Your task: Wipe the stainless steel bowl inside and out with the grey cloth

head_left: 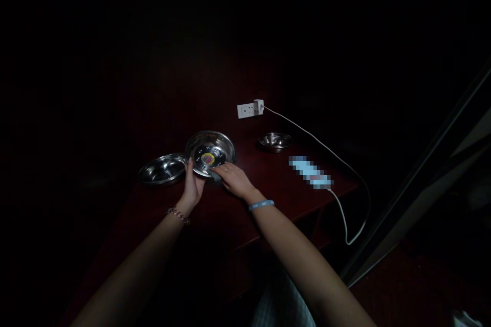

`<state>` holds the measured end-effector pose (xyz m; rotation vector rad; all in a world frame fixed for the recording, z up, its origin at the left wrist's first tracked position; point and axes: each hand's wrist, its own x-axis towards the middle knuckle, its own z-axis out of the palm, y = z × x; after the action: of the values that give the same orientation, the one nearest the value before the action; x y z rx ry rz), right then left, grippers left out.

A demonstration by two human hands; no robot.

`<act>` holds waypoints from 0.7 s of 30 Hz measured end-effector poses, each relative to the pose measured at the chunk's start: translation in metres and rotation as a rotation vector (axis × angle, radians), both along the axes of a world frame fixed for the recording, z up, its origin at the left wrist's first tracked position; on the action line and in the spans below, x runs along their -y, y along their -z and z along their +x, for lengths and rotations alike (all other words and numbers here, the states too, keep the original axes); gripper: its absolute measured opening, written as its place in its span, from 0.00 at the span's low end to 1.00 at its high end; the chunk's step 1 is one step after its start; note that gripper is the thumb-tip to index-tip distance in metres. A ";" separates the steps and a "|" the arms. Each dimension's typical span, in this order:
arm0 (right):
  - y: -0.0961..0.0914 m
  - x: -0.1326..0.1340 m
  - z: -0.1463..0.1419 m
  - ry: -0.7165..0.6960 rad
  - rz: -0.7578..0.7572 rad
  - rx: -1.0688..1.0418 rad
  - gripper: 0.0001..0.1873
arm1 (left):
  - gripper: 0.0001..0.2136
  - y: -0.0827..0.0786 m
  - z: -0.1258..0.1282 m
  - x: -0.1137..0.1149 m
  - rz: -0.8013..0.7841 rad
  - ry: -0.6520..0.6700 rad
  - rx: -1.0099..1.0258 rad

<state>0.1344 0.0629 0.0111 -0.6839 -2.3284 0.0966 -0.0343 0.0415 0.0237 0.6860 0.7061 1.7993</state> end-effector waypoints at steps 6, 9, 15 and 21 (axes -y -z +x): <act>-0.004 0.002 -0.004 -0.030 -0.197 -0.452 0.20 | 0.26 0.002 -0.001 0.007 -0.036 0.022 -0.166; -0.010 0.002 -0.006 -0.078 -0.329 -0.760 0.13 | 0.26 0.005 -0.002 0.004 -0.072 0.031 -0.237; -0.022 -0.005 -0.003 -0.208 -0.741 -1.346 0.16 | 0.26 0.008 -0.007 -0.002 -0.192 0.067 -0.177; -0.027 -0.010 0.009 -0.257 -1.219 -1.476 0.14 | 0.22 -0.001 -0.005 0.001 -0.246 0.157 0.071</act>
<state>0.1433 0.0724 0.0379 -0.4812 -0.6924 1.5888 -0.0391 0.0408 0.0249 0.4963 0.7881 1.5541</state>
